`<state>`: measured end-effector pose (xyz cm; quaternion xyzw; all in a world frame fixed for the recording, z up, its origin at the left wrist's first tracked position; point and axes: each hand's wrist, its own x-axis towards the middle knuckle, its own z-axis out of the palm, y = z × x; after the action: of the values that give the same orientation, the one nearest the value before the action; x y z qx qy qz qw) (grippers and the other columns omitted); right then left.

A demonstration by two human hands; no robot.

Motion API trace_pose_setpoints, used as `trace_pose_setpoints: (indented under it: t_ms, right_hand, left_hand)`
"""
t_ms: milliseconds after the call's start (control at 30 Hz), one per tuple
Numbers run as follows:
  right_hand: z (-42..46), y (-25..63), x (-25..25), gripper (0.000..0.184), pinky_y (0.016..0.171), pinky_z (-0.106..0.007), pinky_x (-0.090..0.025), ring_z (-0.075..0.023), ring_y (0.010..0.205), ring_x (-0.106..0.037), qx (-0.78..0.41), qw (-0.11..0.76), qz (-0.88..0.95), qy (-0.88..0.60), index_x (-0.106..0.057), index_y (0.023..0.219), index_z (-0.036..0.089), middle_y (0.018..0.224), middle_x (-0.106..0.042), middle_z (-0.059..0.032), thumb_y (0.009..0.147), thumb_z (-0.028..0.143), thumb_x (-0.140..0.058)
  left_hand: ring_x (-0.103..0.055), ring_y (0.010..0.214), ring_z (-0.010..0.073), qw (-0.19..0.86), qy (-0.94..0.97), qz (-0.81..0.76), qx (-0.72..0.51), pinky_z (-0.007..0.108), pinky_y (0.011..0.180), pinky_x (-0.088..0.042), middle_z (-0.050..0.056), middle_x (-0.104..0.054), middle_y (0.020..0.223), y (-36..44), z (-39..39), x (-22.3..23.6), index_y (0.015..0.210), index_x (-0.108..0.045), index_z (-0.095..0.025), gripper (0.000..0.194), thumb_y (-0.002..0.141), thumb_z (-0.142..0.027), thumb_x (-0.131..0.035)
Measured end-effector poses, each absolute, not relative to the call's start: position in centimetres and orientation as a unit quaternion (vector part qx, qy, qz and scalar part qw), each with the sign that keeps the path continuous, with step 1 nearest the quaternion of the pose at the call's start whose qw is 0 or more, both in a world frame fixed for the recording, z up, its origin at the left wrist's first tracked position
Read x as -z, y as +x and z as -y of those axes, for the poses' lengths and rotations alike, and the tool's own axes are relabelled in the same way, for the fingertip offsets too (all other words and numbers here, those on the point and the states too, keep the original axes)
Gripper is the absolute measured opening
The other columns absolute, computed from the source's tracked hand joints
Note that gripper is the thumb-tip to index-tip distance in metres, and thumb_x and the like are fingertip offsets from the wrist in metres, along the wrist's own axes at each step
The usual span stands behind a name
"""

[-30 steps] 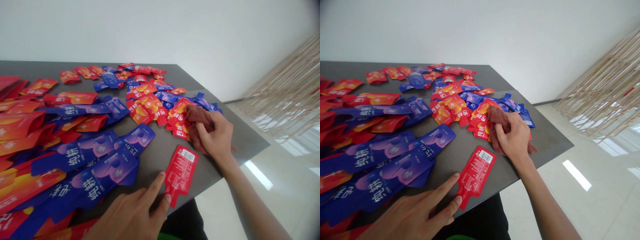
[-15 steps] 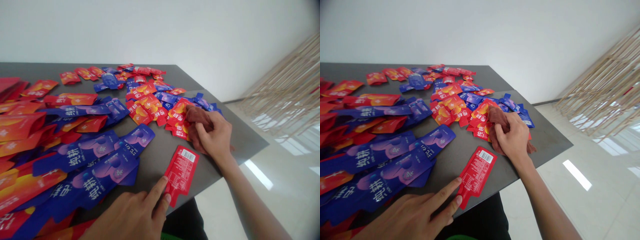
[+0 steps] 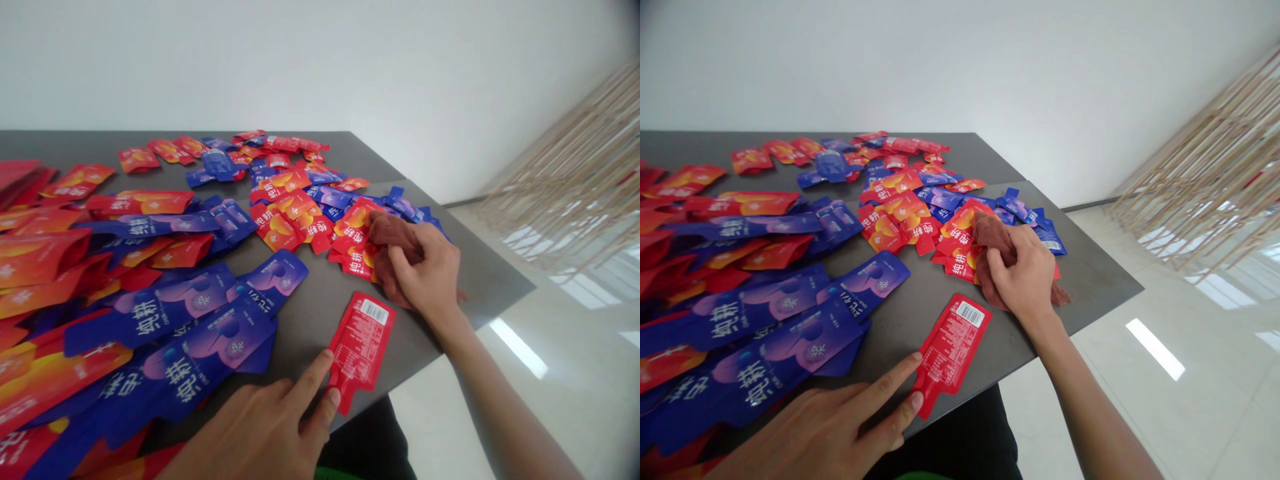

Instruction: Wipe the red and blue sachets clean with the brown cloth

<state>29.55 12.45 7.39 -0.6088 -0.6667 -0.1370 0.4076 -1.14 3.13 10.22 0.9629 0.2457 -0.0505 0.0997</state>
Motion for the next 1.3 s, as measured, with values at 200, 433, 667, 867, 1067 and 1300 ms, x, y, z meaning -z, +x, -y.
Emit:
trace_pose_setpoints:
  t_ms: [200, 433, 667, 867, 1067, 1300]
  right_hand:
    - [-12.5, 29.5, -7.5, 0.018, 0.073, -0.041, -0.051, -0.0270, 0.080, -0.067, 0.145, 0.409, 0.667, -0.606, -0.072, 0.098, 0.021, 0.086, -0.073, -0.0065, 0.086, 0.027, -0.060]
    - [-12.4, 29.4, -7.5, 0.016, 0.074, -0.041, -0.052, -0.0266, 0.081, -0.066, 0.142, 0.408, 0.665, -0.609, -0.071, 0.096, 0.021, 0.086, -0.072, -0.0062, 0.087, 0.028, -0.060]
    - [-12.5, 29.6, -7.4, 0.017, 0.074, -0.042, -0.051, -0.0269, 0.082, -0.066, 0.140, 0.406, 0.669, -0.607, -0.071, 0.098, 0.021, 0.088, -0.072, -0.0068, 0.087, 0.027, -0.061]
    - [-12.4, 29.6, -7.4, 0.017, 0.075, -0.042, -0.052, -0.0276, 0.082, -0.067, 0.136, 0.407, 0.664, -0.613, -0.072, 0.099, 0.022, 0.089, -0.073, -0.0069, 0.087, 0.027, -0.061]
    - [-12.3, 29.5, -7.4, 0.018, 0.077, -0.043, -0.051, -0.0284, 0.084, -0.068, 0.131, 0.412, 0.667, -0.607, -0.073, 0.100, 0.021, 0.090, -0.074, -0.0074, 0.087, 0.025, -0.062]
    - [-12.3, 29.5, -7.4, 0.017, 0.077, -0.043, -0.051, -0.0278, 0.084, -0.067, 0.126, 0.415, 0.666, -0.607, -0.073, 0.100, 0.022, 0.091, -0.074, -0.0068, 0.086, 0.024, -0.063]
  left_hand:
    - [-0.078, 0.085, 0.0157, 0.103, 0.963, -0.249, 0.034, 0.024, 0.074, -0.063, 0.018, -0.063, 0.154, -1.0, -3.1, -10.2, 0.138, -0.071, -0.021, 0.046, 0.097, -0.006, -0.057]
    - [-0.082, 0.086, 0.0250, 0.101, 0.966, -0.233, 0.048, 0.039, 0.074, -0.070, 0.018, -0.060, 0.157, -1.3, -3.2, -9.9, 0.138, -0.072, -0.023, 0.041, 0.099, -0.015, -0.063]
    - [-0.081, 0.071, 0.0227, 0.078, 0.959, -0.253, 0.098, 0.037, 0.065, -0.069, 0.021, -0.066, 0.149, -0.6, -3.2, -10.3, 0.136, -0.072, -0.024, 0.047, 0.097, -0.006, -0.054]
    - [-0.080, 0.083, 0.0183, 0.101, 0.958, -0.256, 0.077, 0.030, 0.076, -0.068, 0.019, -0.060, 0.157, -1.1, -3.2, -10.1, 0.141, -0.069, -0.026, 0.048, 0.097, -0.010, -0.060]
    - [-0.077, 0.083, 0.0138, 0.106, 0.961, -0.252, 0.046, 0.024, 0.076, -0.065, 0.014, -0.061, 0.157, -1.6, -2.8, -9.7, 0.140, -0.069, -0.026, 0.048, 0.099, -0.007, -0.054]
    - [-0.080, 0.084, 0.0209, 0.092, 0.963, -0.230, 0.106, 0.037, 0.079, -0.070, 0.017, -0.052, 0.164, -1.1, -2.9, -10.0, 0.149, -0.064, -0.025, 0.053, 0.098, -0.012, -0.057]
